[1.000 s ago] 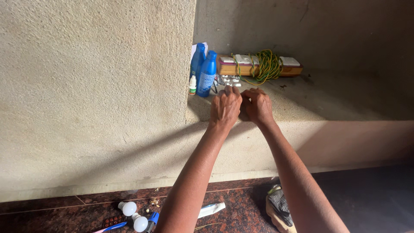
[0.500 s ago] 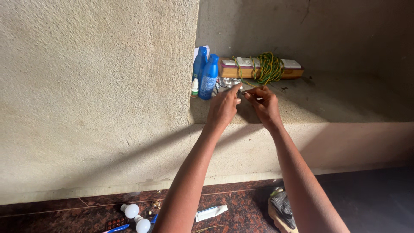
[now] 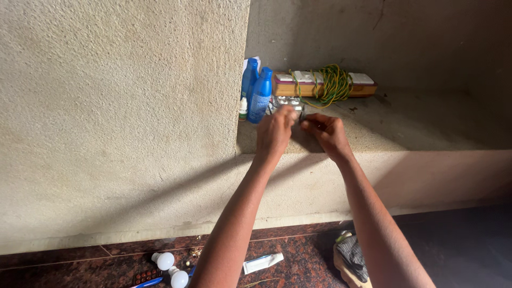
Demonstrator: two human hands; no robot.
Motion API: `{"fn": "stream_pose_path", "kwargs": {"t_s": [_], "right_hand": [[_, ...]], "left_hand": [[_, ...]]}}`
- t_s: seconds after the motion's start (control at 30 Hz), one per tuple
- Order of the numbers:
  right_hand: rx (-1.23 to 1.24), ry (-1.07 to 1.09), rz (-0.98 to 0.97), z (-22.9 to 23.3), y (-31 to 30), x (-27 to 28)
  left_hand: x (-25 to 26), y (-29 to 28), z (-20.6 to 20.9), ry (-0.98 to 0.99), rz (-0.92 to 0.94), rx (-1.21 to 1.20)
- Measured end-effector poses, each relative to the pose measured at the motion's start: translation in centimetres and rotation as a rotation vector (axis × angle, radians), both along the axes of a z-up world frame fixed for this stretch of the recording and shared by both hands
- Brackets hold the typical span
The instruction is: The person moves several items including blue bottles, a red cloth, light bulbs, and a tube of toothpaste between the floor and a wall-recessed ledge, arranging them on the ledge.
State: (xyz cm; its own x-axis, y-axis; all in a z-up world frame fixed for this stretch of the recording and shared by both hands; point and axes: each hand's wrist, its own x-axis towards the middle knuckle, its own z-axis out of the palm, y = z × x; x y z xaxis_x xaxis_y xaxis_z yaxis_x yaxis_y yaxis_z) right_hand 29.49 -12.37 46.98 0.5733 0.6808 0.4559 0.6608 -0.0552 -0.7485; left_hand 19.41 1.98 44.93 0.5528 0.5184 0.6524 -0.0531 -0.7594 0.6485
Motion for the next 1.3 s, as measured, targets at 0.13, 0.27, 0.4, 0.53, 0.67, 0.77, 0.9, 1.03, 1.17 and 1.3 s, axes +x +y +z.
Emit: {"fn": "stream_pose_path", "kwargs": {"t_s": [0.13,0.27,0.4,0.53,0.67,0.77,0.9,1.03,1.17,1.3], "right_hand": [[0.124,0.141,-0.065,-0.3,0.2,1.1],[0.029,0.100,-0.225,-0.9,1.0,2.1],[0.010,-0.263,-0.251,-2.3,2.1,4.0],[-0.037,-0.338,-0.286,-2.0,3.3,4.6],[-0.115,-0.369,-0.315,-0.5,4.8,2.8],[-0.004,-0.400,-0.317,0.2,5.6,1.5],[0.043,-0.375,-0.268,0.6,7.1,1.4],[0.003,-0.478,-0.280,0.7,7.5,1.0],[0.003,-0.494,-0.246,1.0,7.1,0.4],[-0.011,-0.454,-0.085,1.1,6.8,0.2]], "left_hand": [[-0.8,-0.3,-0.7,-0.306,0.191,-0.042],[-2.3,-1.2,0.6,0.098,0.171,-0.012],[-0.9,-2.0,-0.3,0.296,0.195,0.443],[0.4,-1.3,-1.9,0.206,0.161,0.458],[0.0,-1.6,-1.4,0.186,0.277,0.539],[-1.7,-2.4,0.0,0.298,0.177,0.406],[-2.8,-2.6,1.2,0.282,0.188,0.344],[-2.3,-2.5,1.1,0.268,0.229,0.349],[-1.9,-2.4,0.5,0.228,0.240,0.372],[-1.8,-2.1,0.5,0.280,0.182,0.334]]}}
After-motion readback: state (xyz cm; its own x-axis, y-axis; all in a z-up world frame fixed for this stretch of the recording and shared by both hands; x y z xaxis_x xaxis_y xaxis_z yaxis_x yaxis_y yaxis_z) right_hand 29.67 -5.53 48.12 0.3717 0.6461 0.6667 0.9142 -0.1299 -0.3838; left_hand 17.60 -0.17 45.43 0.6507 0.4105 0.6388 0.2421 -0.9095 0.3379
